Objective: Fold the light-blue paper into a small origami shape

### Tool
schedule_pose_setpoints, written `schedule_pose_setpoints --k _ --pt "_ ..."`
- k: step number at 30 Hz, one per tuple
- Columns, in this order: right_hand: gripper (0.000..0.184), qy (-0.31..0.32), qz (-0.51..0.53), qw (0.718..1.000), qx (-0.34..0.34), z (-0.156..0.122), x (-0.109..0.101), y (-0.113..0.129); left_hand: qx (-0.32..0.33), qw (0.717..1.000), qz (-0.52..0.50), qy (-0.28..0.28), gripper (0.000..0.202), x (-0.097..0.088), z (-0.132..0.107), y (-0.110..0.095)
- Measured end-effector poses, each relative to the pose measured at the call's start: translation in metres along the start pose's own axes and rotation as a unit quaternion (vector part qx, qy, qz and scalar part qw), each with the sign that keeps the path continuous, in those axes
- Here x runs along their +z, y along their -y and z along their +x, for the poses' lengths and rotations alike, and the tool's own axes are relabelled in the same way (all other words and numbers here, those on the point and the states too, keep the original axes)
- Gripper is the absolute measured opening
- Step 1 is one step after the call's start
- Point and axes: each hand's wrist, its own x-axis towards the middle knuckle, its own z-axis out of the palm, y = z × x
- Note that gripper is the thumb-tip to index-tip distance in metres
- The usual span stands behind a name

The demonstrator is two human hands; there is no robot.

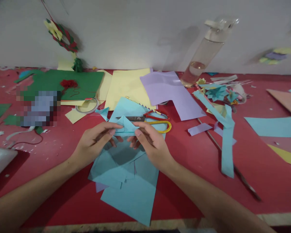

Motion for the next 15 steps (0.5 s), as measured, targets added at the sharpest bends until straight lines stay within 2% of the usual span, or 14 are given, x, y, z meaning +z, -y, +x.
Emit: schedule_pose_setpoints --k 6,12,15 --pt "0.025 -0.008 -0.027 1.000 -0.007 0.0012 -0.0019 0.0000 0.013 0.999 -0.025 0.024 0.023 0.0010 -0.0022 -0.0009" --pt "0.021 0.015 -0.063 0.998 -0.020 0.0020 -0.0029 0.0012 0.024 1.000 -0.020 0.004 0.024 0.0010 -0.0018 -0.0024" --pt "0.027 0.014 -0.065 0.998 -0.020 0.0020 -0.0036 0.0014 0.029 1.000 0.002 -0.001 0.027 0.0011 -0.0016 -0.0029"
